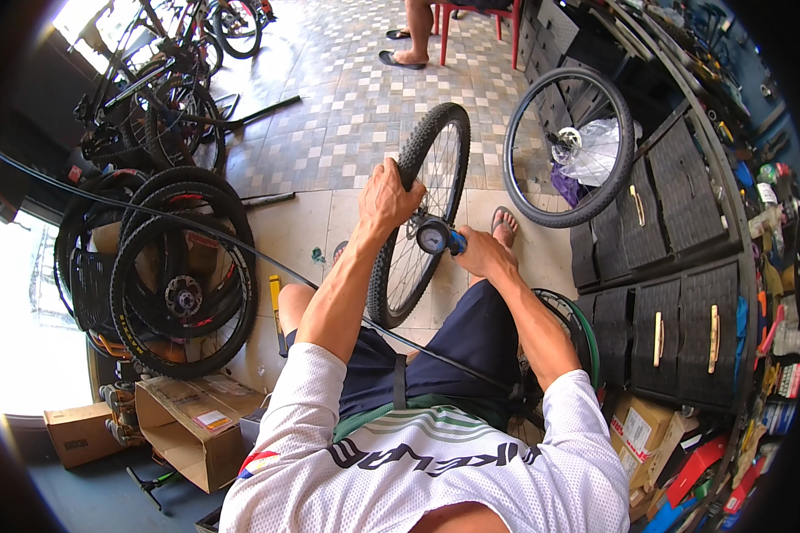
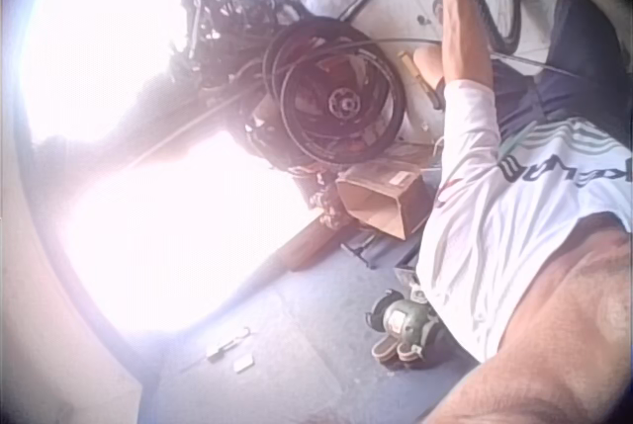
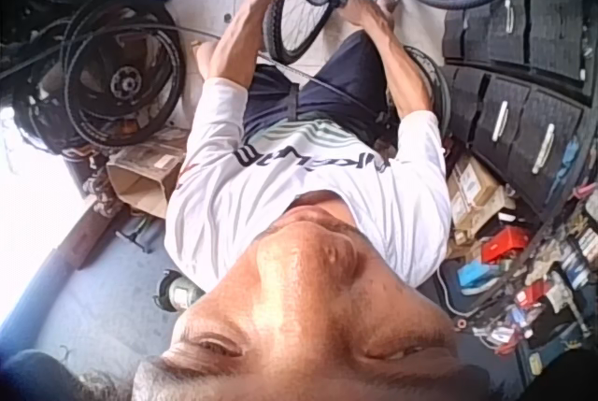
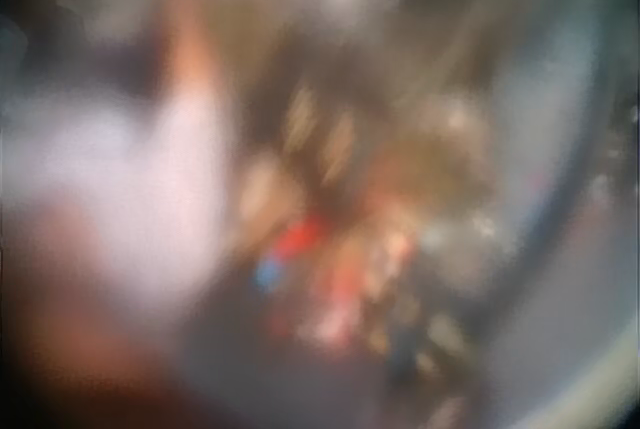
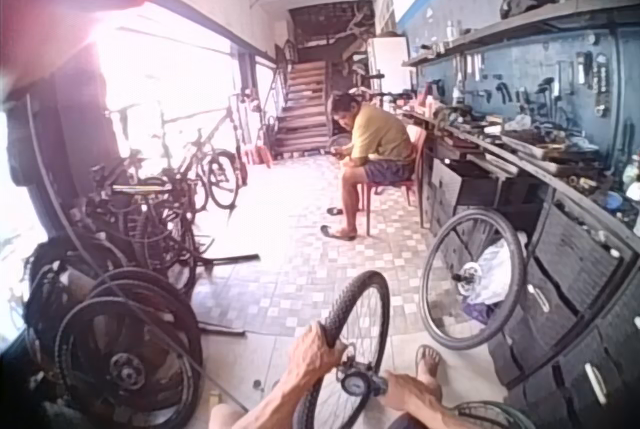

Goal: The person inflates a bicycle tire, attaches the front wheel to the bicycle frame, and adjusts the rear cassette on the wheel. The person uses a hand pump and tools to complete the assembly.

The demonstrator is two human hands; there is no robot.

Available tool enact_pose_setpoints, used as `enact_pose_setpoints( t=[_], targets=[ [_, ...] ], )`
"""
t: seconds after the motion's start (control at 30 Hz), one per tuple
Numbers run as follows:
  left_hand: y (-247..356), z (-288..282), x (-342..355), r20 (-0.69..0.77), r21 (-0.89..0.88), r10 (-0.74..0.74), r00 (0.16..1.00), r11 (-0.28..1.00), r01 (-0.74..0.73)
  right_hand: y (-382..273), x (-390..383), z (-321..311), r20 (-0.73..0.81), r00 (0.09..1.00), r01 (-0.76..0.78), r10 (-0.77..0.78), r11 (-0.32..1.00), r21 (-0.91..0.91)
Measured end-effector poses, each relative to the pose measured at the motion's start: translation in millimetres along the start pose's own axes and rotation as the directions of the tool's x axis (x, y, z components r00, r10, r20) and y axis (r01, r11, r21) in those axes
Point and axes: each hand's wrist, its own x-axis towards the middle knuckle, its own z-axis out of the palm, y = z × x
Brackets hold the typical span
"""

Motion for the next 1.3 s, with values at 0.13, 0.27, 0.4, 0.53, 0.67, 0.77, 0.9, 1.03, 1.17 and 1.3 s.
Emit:
enact_pose_setpoints(
  t=[0.13, 0.27, 0.4, 0.53, 0.67, 0.77, 0.9, 1.03, 1.17, 1.3],
  targets=[
    [-0.5, -1.0, -0.3, 0.002, 0.005, -0.003, 1.0, 1.0, 0.003, 0.1, 0.4, 1.0, 0.001, 1.0, 0.002, -0.002, 1.0, 0.002],
    [-1.8, -2.5, -3.0, -0.011, 0.016, -0.008, 1.0, 1.0, 0.008, -3.3, -0.2, 1.9, 0.0, 1.0, 0.006, -0.006, 1.0, 0.009],
    [-0.3, -2.3, -2.7, -0.021, 0.012, 0.001, 1.0, 1.0, -0.001, 4.9, 3.7, 6.9, -0.017, 0.999, 0.028, -0.028, 1.0, 0.015],
    [2.2, -5.2, -5.0, -0.021, 0.02, -0.012, 1.0, 1.0, 0.012, 6.2, 4.0, 10.8, -0.023, 0.999, 0.034, -0.033, 0.999, 0.021],
    [2.4, -8.6, -11.8, -0.039, 0.023, -0.039, 0.998, 0.999, 0.04, 8.1, 2.5, 16.6, -0.004, 0.999, -0.046, 0.046, 0.998, 0.039],
    [-6.4, -6.9, -12.5, -0.107, 0.027, -0.024, 0.994, 0.999, 0.027, 46.0, 3.1, 22.6, -0.165, 0.978, -0.142, 0.126, 0.986, -0.088],
    [-4.4, -2.2, -16.0, -0.085, -0.019, -0.082, 0.993, 0.997, 0.081, 75.2, -6.8, -16.9, -0.028, 0.962, -0.206, 0.271, 0.792, 0.575],
    [7.3, 12.7, -13.2, -0.08, -0.118, -0.125, 0.989, 0.986, 0.115, 0.5, -28.2, -103.7, -0.059, 0.99, 0.085, -0.125, 0.209, 0.974],
    [26.1, 39.7, -10.2, -0.077, -0.252, -0.055, 0.995, 0.967, 0.034, -55.1, -6.0, -133.2, -0.337, 0.905, 0.339, -0.261, -0.039, 0.94],
    [19.4, 45.1, -10.3, 0.042, -0.531, -0.029, 0.999, 0.846, 0.047, -87.0, 25.5, -115.6, -0.259, 0.919, 0.26, -0.298, -0.038, 0.965]
  ],
)
